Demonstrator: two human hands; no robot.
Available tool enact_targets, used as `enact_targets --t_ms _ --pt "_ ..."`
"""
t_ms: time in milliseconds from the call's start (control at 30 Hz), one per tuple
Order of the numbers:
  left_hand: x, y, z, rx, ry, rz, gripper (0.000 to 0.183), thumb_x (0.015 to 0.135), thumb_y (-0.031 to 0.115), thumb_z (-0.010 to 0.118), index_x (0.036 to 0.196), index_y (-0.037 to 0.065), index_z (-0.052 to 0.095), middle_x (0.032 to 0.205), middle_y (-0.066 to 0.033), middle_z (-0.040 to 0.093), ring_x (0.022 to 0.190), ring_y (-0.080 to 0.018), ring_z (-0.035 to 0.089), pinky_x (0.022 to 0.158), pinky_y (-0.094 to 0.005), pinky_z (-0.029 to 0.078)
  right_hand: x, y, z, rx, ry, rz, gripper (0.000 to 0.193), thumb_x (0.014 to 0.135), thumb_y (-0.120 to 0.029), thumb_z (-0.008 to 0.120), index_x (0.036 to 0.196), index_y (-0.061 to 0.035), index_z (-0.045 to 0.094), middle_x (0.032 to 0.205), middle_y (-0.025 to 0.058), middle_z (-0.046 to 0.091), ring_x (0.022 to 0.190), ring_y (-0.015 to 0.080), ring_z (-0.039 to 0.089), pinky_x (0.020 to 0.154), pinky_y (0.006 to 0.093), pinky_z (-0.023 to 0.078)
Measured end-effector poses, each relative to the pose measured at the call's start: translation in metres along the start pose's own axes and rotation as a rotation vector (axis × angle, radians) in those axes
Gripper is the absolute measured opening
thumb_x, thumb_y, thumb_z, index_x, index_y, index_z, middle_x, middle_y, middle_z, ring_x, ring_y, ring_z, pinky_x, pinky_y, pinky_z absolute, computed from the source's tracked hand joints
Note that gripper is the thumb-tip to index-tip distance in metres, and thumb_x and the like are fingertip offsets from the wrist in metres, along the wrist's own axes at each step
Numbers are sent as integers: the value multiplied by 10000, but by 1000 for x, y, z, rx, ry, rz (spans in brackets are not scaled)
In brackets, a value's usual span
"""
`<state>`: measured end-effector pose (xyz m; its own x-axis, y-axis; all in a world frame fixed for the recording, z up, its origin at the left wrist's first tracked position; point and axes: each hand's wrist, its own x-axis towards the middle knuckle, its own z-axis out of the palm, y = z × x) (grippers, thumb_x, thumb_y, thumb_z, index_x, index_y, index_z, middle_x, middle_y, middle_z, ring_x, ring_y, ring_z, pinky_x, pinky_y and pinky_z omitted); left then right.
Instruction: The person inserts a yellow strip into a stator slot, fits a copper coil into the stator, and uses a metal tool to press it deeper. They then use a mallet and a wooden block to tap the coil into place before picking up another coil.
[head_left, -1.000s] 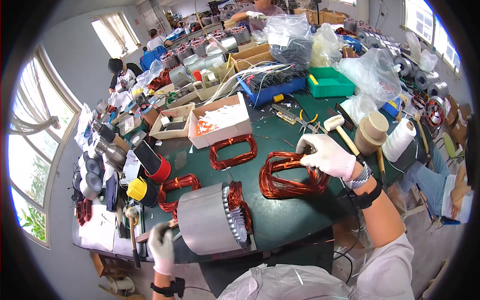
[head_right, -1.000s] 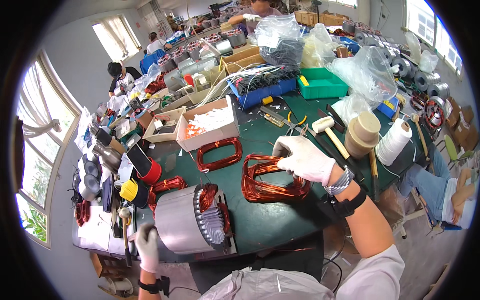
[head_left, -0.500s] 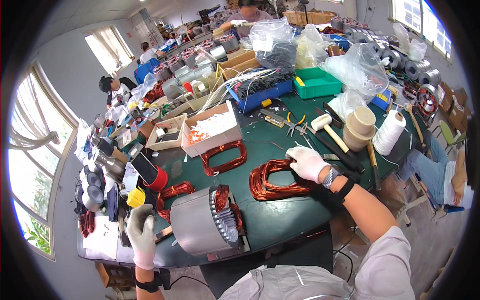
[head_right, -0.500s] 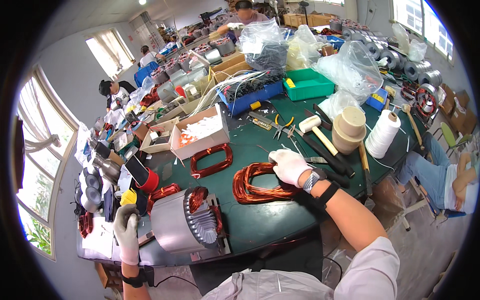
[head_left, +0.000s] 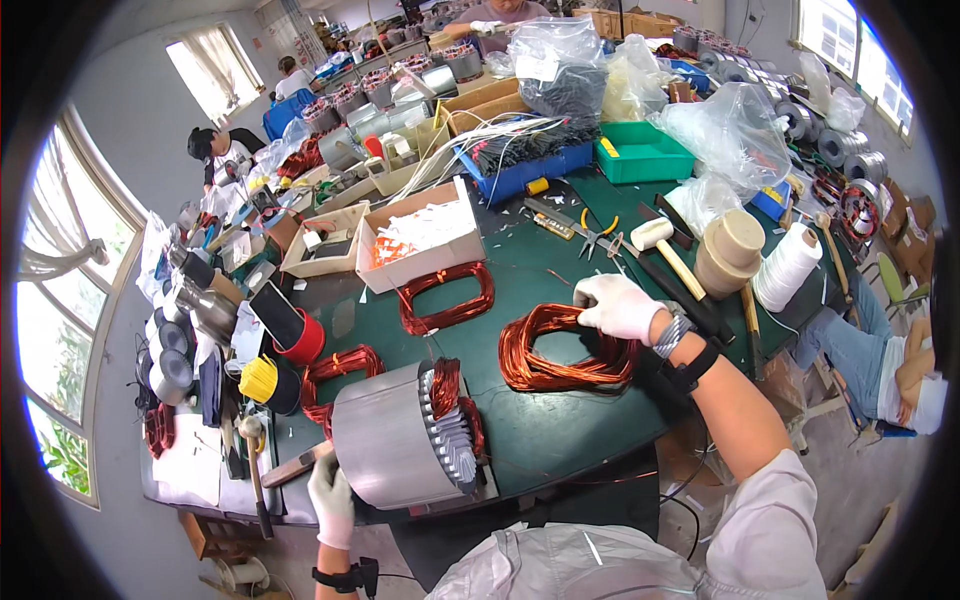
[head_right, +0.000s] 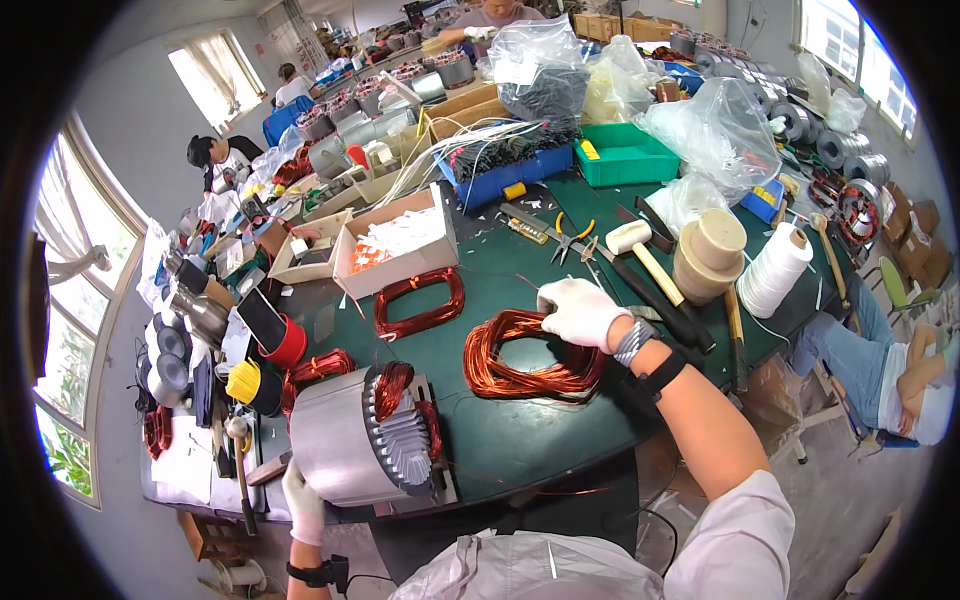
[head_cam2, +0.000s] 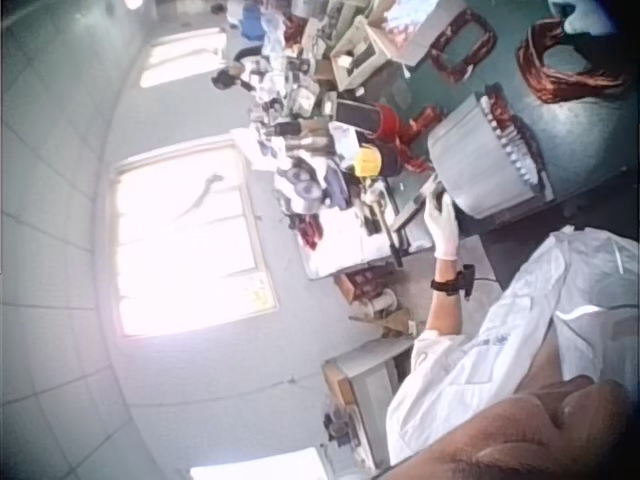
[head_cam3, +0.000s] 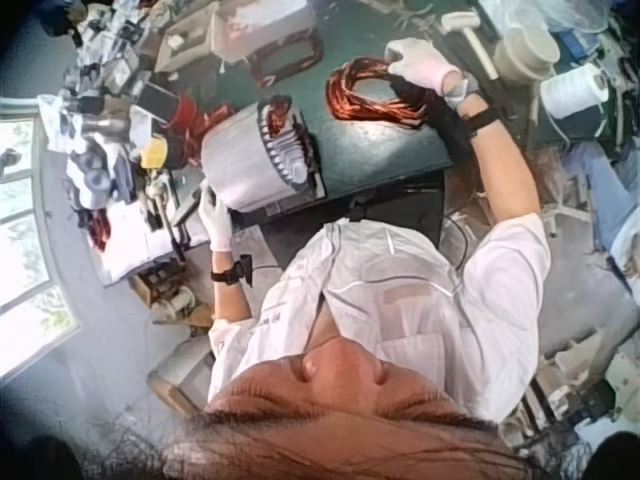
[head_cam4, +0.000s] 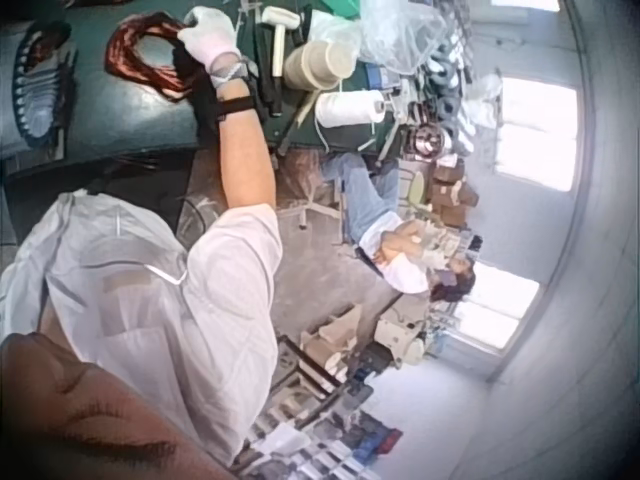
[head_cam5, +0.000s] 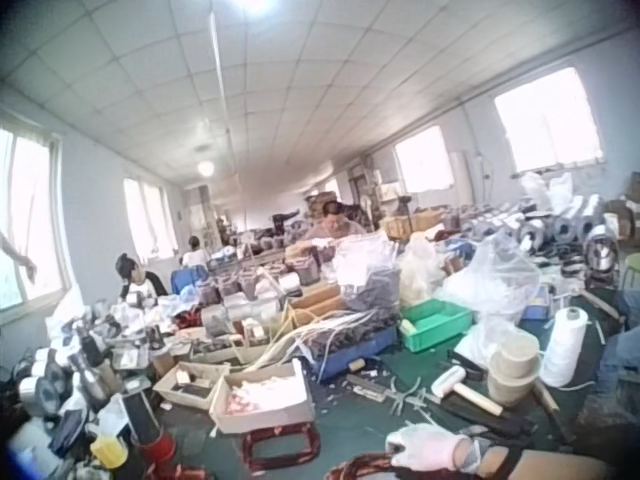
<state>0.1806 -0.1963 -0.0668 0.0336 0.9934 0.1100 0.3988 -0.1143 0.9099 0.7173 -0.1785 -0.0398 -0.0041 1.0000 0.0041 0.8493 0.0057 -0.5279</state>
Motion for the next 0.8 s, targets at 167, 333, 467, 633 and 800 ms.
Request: enact_targets --t_ms 167,333,467,633,800 --pt "-12 -23 10 124 72 97 167 944 -50 617 1109 -65 634 984 -73 682 927 -106 603 878 -263 498 -4 -23 -33 558 -107 119 156 853 -91 716 939 18 644 846 114 706 733 202 711 641 335 575" --pt "-12 -21 13 163 78 135 152 935 -58 618 1086 -60 633 934 -66 669 888 -102 592 842 -259 500 -21 -51 -56 703 -133 156 115 922 -43 668 986 15 592 863 95 682 737 162 720 591 288 579" --pt "-12 -22 14 139 97 136 159 933 -64 607 1090 -60 636 928 -63 672 881 -101 593 829 -260 500 -26 -55 -63 722 -115 110 135 923 -44 669 1007 20 584 884 97 677 747 168 730 574 292 580" --pt "-12 -25 13 148 87 132 161 930 -69 596 1086 -60 635 932 -61 674 879 -100 591 829 -259 499 -30 -57 -68 784 -96 163 144 927 -44 660 1019 32 581 905 109 683 779 172 739 598 294 607" --pt "-12 -20 14 200 71 153 167 922 -71 589 1082 -60 634 924 -61 673 877 -101 587 825 -259 497 -31 -53 -70 692 -19 148 146 935 -46 637 1031 42 571 929 129 679 807 190 749 634 310 635"
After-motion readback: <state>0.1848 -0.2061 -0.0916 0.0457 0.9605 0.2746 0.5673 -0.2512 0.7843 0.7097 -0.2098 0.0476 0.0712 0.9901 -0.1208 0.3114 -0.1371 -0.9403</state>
